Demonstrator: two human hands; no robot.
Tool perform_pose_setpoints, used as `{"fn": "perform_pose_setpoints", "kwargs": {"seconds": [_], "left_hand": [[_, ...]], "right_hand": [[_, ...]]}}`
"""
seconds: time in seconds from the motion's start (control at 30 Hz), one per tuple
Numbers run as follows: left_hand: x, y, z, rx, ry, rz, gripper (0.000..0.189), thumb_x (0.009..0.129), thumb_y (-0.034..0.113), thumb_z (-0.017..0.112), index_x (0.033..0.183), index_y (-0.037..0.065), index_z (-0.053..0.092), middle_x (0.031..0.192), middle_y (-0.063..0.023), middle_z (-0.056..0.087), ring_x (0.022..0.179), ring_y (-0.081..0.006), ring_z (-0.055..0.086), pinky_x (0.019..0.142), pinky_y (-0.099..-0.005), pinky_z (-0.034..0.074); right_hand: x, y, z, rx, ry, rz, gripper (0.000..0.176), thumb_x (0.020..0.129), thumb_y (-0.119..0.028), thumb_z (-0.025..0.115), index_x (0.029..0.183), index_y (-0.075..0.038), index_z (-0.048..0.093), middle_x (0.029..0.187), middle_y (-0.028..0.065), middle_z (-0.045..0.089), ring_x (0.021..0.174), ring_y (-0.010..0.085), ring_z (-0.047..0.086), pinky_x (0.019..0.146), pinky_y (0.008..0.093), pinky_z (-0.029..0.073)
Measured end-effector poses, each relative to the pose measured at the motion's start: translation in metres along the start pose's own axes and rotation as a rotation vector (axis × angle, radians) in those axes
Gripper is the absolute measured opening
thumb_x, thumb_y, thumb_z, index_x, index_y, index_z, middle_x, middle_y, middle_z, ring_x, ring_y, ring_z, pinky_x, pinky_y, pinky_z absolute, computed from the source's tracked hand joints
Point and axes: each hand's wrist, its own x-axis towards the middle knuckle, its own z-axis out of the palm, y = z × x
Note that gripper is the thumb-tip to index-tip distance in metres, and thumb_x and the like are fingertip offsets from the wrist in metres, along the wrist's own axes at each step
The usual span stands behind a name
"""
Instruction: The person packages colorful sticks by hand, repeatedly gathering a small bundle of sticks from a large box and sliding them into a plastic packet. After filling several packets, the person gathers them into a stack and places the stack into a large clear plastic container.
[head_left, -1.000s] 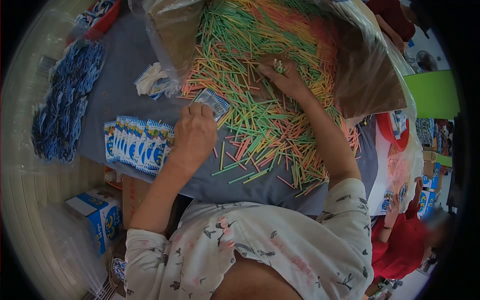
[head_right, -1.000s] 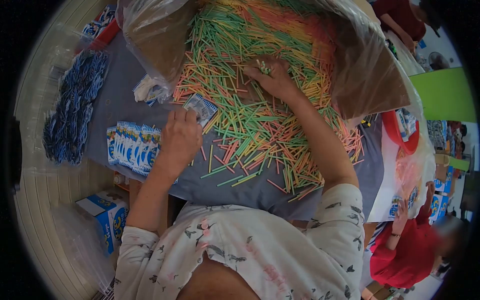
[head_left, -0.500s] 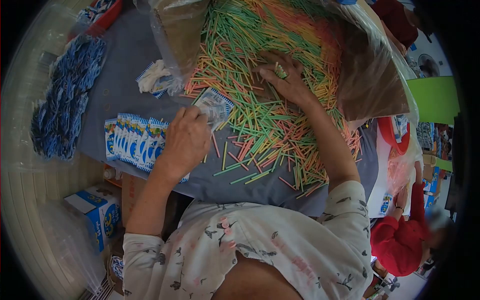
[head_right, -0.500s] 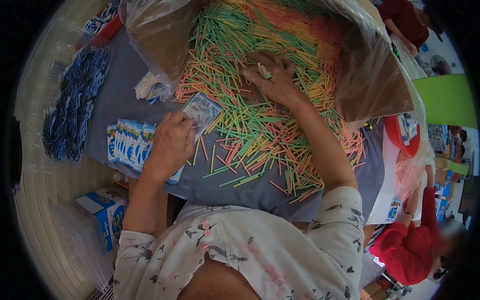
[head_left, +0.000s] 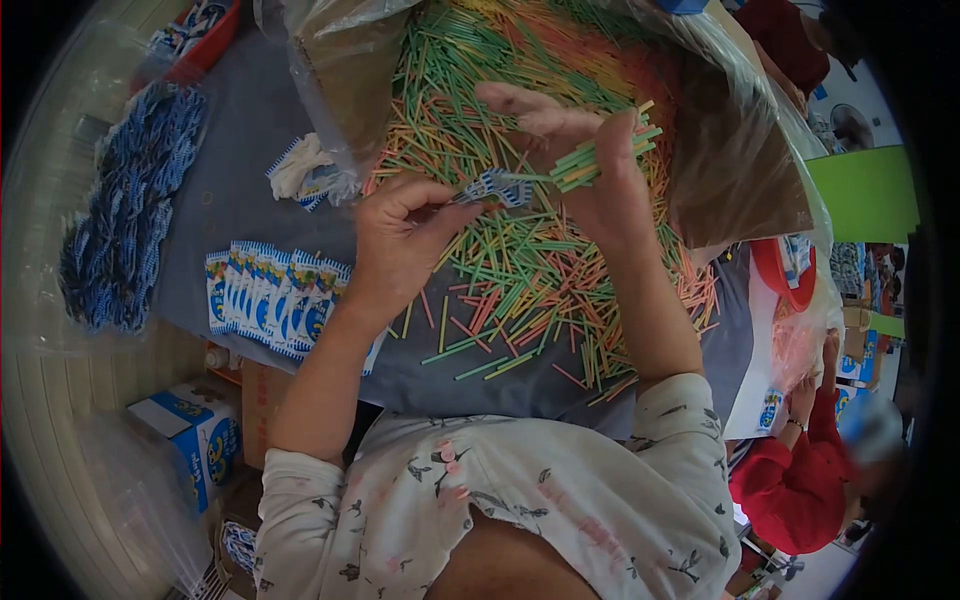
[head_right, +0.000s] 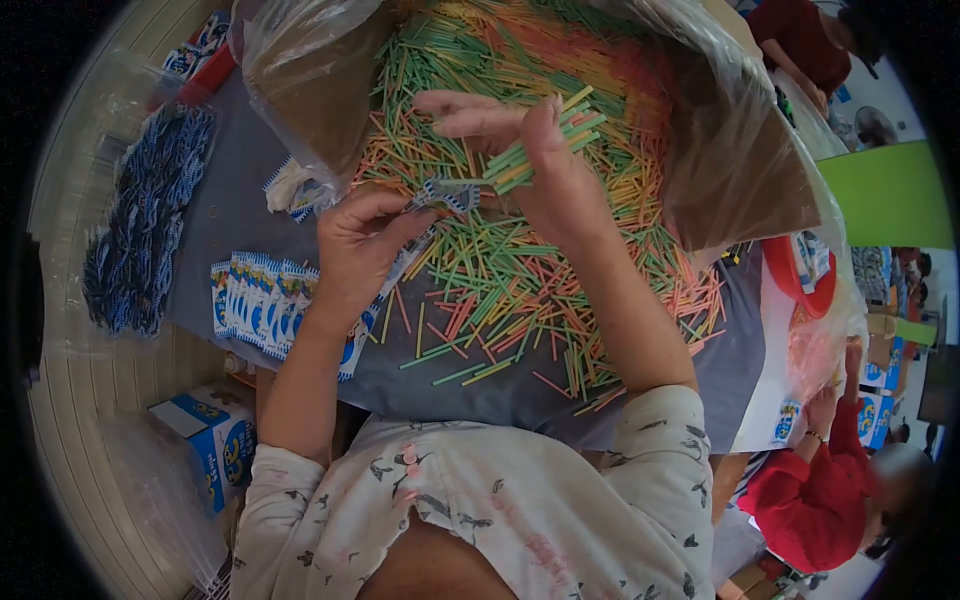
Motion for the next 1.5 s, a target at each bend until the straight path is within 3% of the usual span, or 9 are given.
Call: {"fn": "perform_pose_setpoints", "kwargs": {"seconds": [0.13,0.23,0.37,0.47,0.53,1.03,1.27,1.37,1.5], "left_hand": [[-0.002,-0.004,0.002,-0.197,-0.005,-0.033,0.010,0.079,-0.006,0.075,0.086,-0.003,0.069,0.078,-0.0001,0.061,0.069,-0.0052,0.054,0.059,-0.0219,0.042],[-0.006,0.006,-0.011,-0.206,0.010,-0.042,0.011,0.080,-0.008,0.074,0.089,-0.004,0.069,0.081,-0.0015,0.062,0.074,-0.0063,0.057,0.064,-0.0212,0.046],[-0.008,-0.002,-0.014,-0.215,0.004,-0.001,0.013,0.080,-0.010,0.072,0.091,-0.005,0.070,0.084,-0.0026,0.063,0.078,-0.0082,0.061,0.069,-0.0210,0.050],[-0.006,-0.007,-0.010,-0.141,-0.033,0.028,0.015,0.079,-0.011,0.073,0.092,-0.004,0.070,0.086,-0.0032,0.063,0.079,-0.0088,0.061,0.069,-0.0218,0.051],[-0.006,-0.005,-0.002,-0.170,-0.029,-0.009,0.015,0.079,-0.011,0.073,0.092,-0.004,0.070,0.087,-0.0034,0.063,0.079,-0.0089,0.061,0.069,-0.0223,0.050],[-0.005,-0.015,0.007,-0.348,-0.135,-0.094,0.018,0.080,-0.009,0.073,0.096,-0.002,0.071,0.096,-0.0053,0.066,0.086,-0.0113,0.063,0.079,-0.0256,0.053],[-0.021,0.005,0.007,-0.470,-0.187,-0.159,0.016,0.082,0.000,0.075,0.096,-0.003,0.070,0.096,-0.0076,0.068,0.086,-0.0121,0.063,0.074,-0.0271,0.050],[-0.042,0.007,0.004,-0.358,-0.165,-0.087,0.012,0.084,0.001,0.072,0.095,-0.003,0.069,0.090,-0.0070,0.069,0.084,-0.0117,0.063,0.072,-0.0277,0.050],[-0.073,0.015,-0.003,-0.242,-0.053,-0.041,0.012,0.087,-0.004,0.065,0.098,-0.001,0.068,0.089,-0.0102,0.069,0.081,-0.0151,0.065,0.072,-0.0292,0.051]], "right_hand": [[-0.006,-0.012,-0.002,-0.175,0.058,-0.009,0.076,0.100,-0.065,0.022,0.114,-0.007,0.069,0.136,0.0107,0.055,0.120,0.0230,0.050,0.097,0.0393,0.040],[-0.014,-0.011,-0.024,-1.635,0.087,0.014,0.056,0.103,-0.049,0.037,0.112,-0.006,0.072,0.133,0.0101,0.058,0.124,0.0258,0.050,0.102,0.0428,0.038],[-0.016,-0.005,-0.031,-0.726,0.285,0.349,0.058,0.103,-0.051,0.036,0.112,-0.006,0.072,0.133,0.0113,0.058,0.118,0.0275,0.055,0.102,0.0427,0.039],[-0.019,-0.007,-0.017,-0.843,0.196,0.071,0.065,0.103,-0.056,0.030,0.114,-0.006,0.071,0.135,0.0135,0.056,0.113,0.0302,0.058,0.102,0.0425,0.039],[-0.012,-0.011,-0.001,-0.347,0.141,-0.013,0.070,0.101,-0.061,0.027,0.117,-0.008,0.069,0.137,0.0156,0.054,0.117,0.0307,0.054,0.102,0.0425,0.039],[0.006,-0.016,0.030,-0.431,0.008,-0.001,0.069,0.088,-0.054,0.061,0.128,0.001,0.059,0.131,0.0136,0.057,0.118,0.0244,0.055,0.099,0.0393,0.042],[-0.006,-0.004,0.054,-0.386,-0.077,0.010,0.056,0.096,-0.043,0.054,0.127,0.003,0.059,0.126,0.0137,0.060,0.113,0.0218,0.058,0.096,0.0378,0.046],[-0.013,0.007,0.065,-0.536,-0.100,-0.092,0.038,0.100,-0.030,0.050,0.115,0.001,0.066,0.096,0.0143,0.068,0.091,0.0268,0.066,0.080,0.0371,0.051],[-0.020,0.004,0.076,-0.756,-0.318,-0.219,0.061,0.099,-0.053,0.039,0.133,-0.007,0.058,0.125,0.0198,0.057,0.115,0.0363,0.055,0.096,0.0469,0.041]]}}
